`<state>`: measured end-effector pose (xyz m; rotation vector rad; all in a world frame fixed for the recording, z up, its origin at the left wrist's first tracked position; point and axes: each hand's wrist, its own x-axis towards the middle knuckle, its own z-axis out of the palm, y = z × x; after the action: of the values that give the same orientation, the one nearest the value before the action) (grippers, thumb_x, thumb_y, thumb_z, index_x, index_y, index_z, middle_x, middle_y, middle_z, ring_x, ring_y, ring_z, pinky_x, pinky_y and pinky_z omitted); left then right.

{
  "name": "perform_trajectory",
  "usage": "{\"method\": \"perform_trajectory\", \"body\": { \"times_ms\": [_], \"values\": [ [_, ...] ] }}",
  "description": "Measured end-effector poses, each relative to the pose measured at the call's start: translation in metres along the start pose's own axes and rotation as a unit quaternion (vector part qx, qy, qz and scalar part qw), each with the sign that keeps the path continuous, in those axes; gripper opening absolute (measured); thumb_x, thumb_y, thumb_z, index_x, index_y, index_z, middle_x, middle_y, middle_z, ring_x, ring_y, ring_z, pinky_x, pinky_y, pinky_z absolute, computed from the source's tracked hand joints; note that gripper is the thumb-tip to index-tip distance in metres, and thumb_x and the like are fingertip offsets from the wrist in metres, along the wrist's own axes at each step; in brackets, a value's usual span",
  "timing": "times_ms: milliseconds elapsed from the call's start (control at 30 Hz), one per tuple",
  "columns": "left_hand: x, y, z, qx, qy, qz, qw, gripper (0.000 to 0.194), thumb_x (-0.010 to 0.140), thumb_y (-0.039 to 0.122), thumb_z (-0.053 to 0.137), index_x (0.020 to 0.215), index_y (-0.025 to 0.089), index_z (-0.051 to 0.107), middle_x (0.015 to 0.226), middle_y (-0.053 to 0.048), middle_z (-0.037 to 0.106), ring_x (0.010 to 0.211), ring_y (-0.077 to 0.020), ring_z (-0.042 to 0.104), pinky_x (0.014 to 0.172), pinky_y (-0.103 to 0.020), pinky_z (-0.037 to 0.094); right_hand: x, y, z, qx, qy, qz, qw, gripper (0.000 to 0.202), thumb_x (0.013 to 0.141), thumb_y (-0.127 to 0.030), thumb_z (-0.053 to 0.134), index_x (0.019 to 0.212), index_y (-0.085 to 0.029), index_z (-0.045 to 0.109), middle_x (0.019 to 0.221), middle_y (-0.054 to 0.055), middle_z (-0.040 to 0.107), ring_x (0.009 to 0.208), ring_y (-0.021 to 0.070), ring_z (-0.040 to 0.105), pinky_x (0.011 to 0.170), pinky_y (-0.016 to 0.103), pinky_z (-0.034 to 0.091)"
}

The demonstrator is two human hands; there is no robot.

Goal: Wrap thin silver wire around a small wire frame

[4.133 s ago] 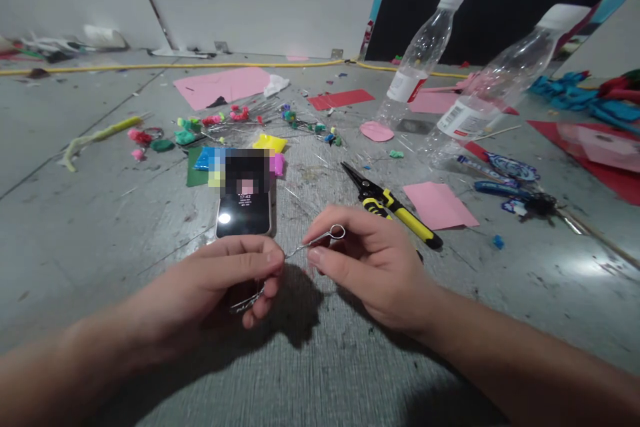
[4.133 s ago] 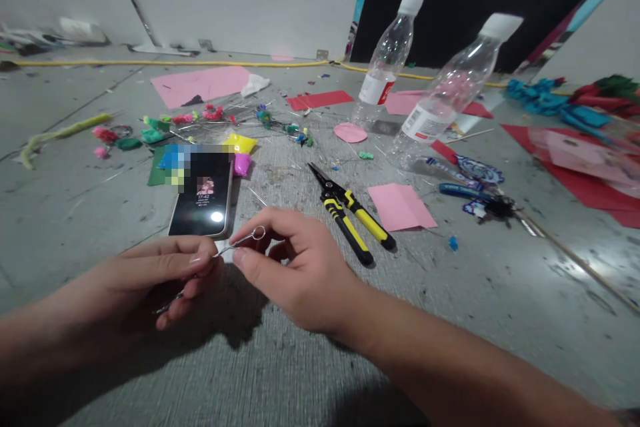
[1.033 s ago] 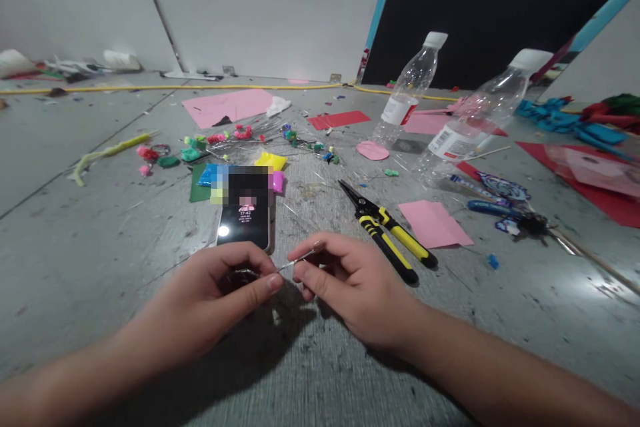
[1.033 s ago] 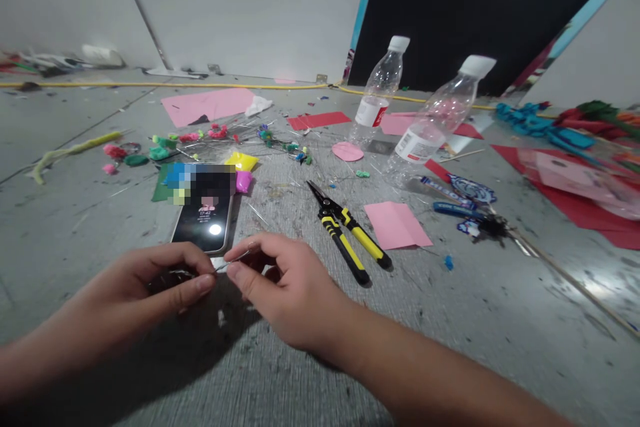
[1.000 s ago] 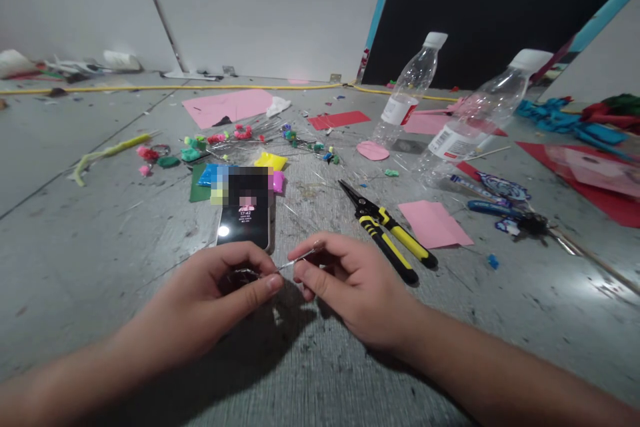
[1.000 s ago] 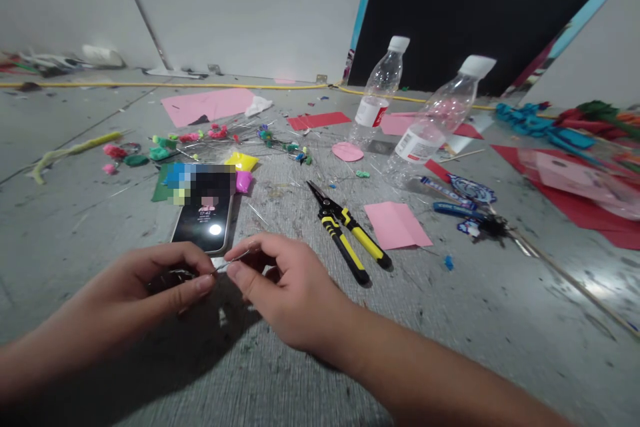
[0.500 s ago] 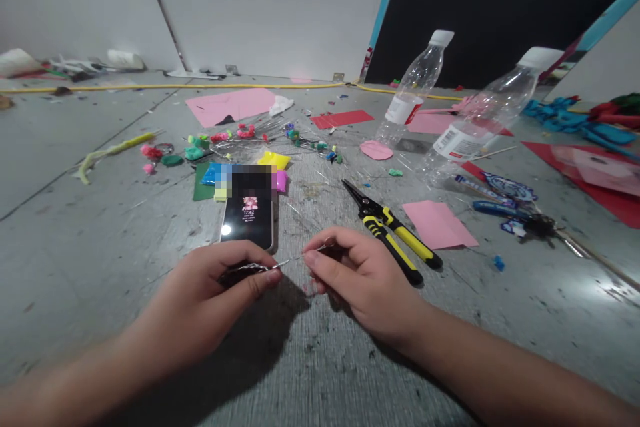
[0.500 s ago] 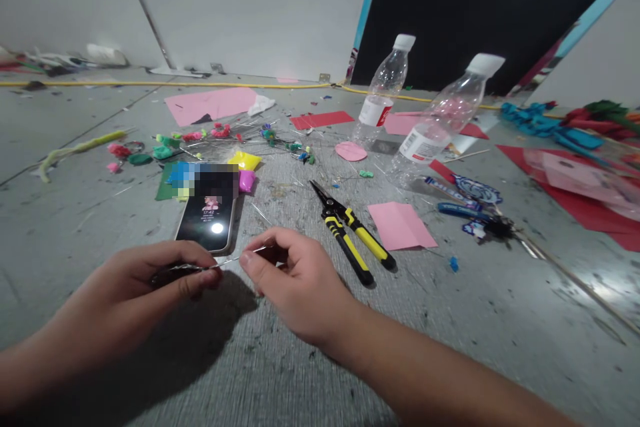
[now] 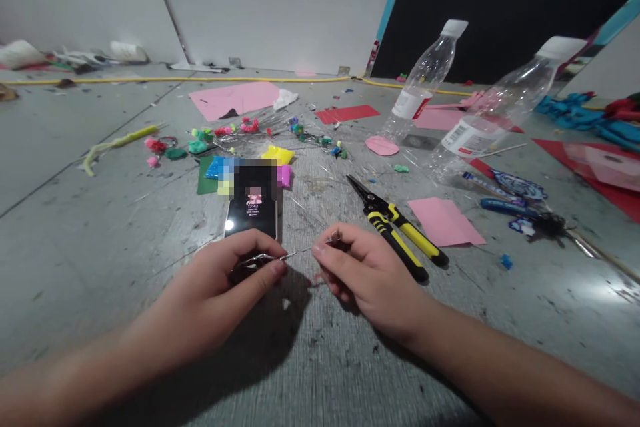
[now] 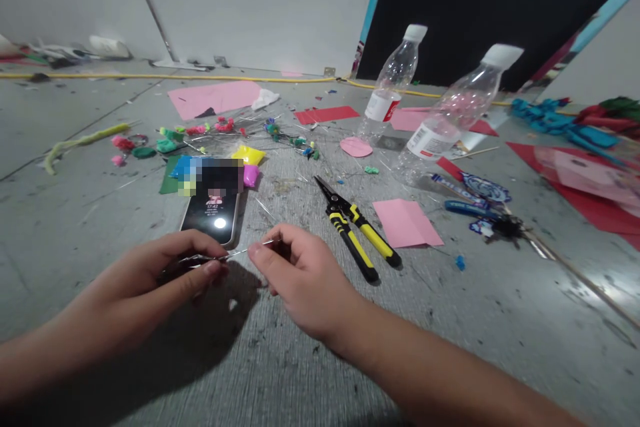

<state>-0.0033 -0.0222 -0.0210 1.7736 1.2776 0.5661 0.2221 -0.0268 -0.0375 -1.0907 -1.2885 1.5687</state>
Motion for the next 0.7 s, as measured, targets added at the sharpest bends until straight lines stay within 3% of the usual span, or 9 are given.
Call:
{"method": "perform_trajectory", "body": {
  "times_ms": [200, 400, 700],
  "values": [
    [0.001, 0.005, 0.000, -0.066, -0.013, -0.019, 0.998, 0.031, 0.099, 0.050, 0.063, 0.100, 0.021, 0.074, 0.083, -0.003, 0.075, 0.068, -0.0178, 0.064, 0.061, -0.029, 0.049, 0.001, 0.000, 0.000, 0.011, 0.006, -0.010, 1.000, 0.029, 0.092, -0.046, 0.073, 0.082, -0.024, 0.056, 0.060, -0.008, 0.051, 0.050, 0.0098, 0.043, 0.050, 0.026, 0.036],
    [0.005, 0.013, 0.004, -0.175, -0.053, -0.023, 0.983, 0.024, 0.097, 0.039, 0.067, 0.088, 0.018, 0.074, 0.077, -0.002, 0.074, 0.065, -0.0143, 0.064, 0.060, -0.026, 0.051, -0.006, -0.002, -0.001, -0.113, 0.021, -0.086, 0.990, 0.028, 0.100, -0.039, 0.059, 0.077, -0.024, 0.053, 0.062, -0.007, 0.049, 0.055, 0.0116, 0.043, 0.052, 0.029, 0.035],
    [0.001, 0.010, 0.004, -0.131, -0.047, 0.005, 0.990, 0.023, 0.100, 0.036, 0.064, 0.087, 0.020, 0.073, 0.075, 0.000, 0.072, 0.063, -0.0127, 0.061, 0.058, -0.023, 0.049, -0.007, -0.001, -0.001, -0.152, -0.003, -0.105, 0.983, 0.028, 0.105, -0.038, 0.050, 0.081, -0.025, 0.048, 0.066, -0.006, 0.048, 0.060, 0.0135, 0.043, 0.057, 0.032, 0.036]
  ]
}}
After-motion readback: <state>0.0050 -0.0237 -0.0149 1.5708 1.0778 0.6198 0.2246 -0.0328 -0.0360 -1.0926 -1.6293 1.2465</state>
